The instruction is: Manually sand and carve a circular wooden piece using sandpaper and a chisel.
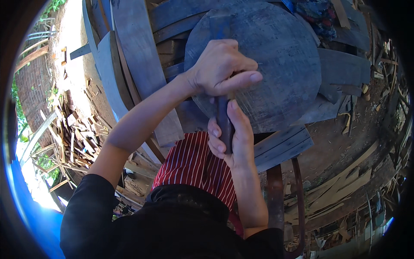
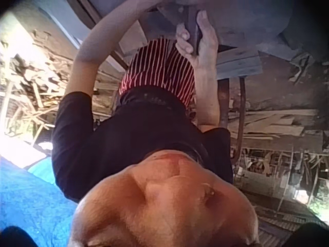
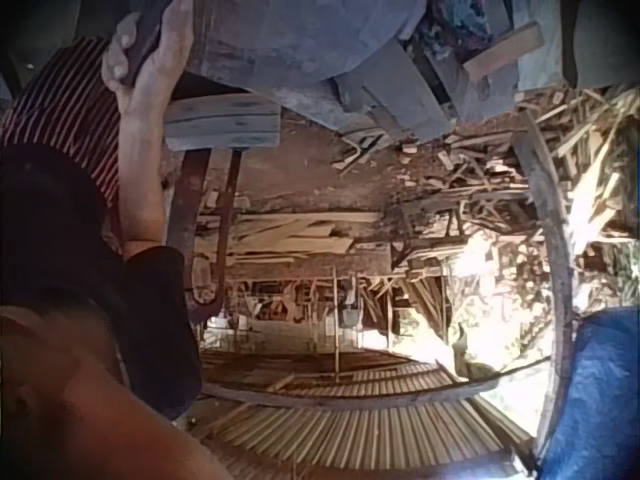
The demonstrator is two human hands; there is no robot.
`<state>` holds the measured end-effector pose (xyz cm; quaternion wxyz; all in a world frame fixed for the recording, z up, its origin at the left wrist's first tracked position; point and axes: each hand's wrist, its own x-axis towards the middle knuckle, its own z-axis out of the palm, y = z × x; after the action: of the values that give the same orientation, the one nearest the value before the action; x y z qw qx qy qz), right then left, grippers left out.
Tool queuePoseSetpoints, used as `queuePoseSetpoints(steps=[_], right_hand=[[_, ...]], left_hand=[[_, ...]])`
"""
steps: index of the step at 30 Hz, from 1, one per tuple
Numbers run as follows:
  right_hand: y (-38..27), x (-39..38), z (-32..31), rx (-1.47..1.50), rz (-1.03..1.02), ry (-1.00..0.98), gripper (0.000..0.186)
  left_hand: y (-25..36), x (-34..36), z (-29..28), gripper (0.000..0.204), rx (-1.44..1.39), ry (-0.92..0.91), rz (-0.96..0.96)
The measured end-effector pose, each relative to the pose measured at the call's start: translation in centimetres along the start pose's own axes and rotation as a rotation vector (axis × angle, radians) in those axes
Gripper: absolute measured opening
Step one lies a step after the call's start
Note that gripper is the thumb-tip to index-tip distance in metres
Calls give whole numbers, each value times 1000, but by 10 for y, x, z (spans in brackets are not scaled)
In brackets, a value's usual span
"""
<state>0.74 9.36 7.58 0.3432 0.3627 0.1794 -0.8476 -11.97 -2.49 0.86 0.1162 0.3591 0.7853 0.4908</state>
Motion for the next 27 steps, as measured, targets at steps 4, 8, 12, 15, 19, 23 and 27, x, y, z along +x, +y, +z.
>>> queuePoseSetpoints(steps=[4,8,12,15,19,23,27], right_hand=[[41,-48,-9,98,84,75,40],[36,-52,-5,-7,124,44,42],[41,-44,-15,-11,105,29,41],[48,-51,-14,58,122,45,42],[66,-69,-21,-42,124,24,44],[35,-24,-1,-4,104,-5,41],[31,-4,-3,-4,32,-20,43]], left_hand=[[41,-43,15,48,-10,-29,11],[49,-54,18,52,-65,-62,-20],[41,-51,17,52,6,-114,36],[49,-59,22,51,11,-47,32],[68,-85,31,50,-2,-62,-11],[24,-51,3,47,41,-10,20],[9,-39,-2,47,7,-41,-29]])
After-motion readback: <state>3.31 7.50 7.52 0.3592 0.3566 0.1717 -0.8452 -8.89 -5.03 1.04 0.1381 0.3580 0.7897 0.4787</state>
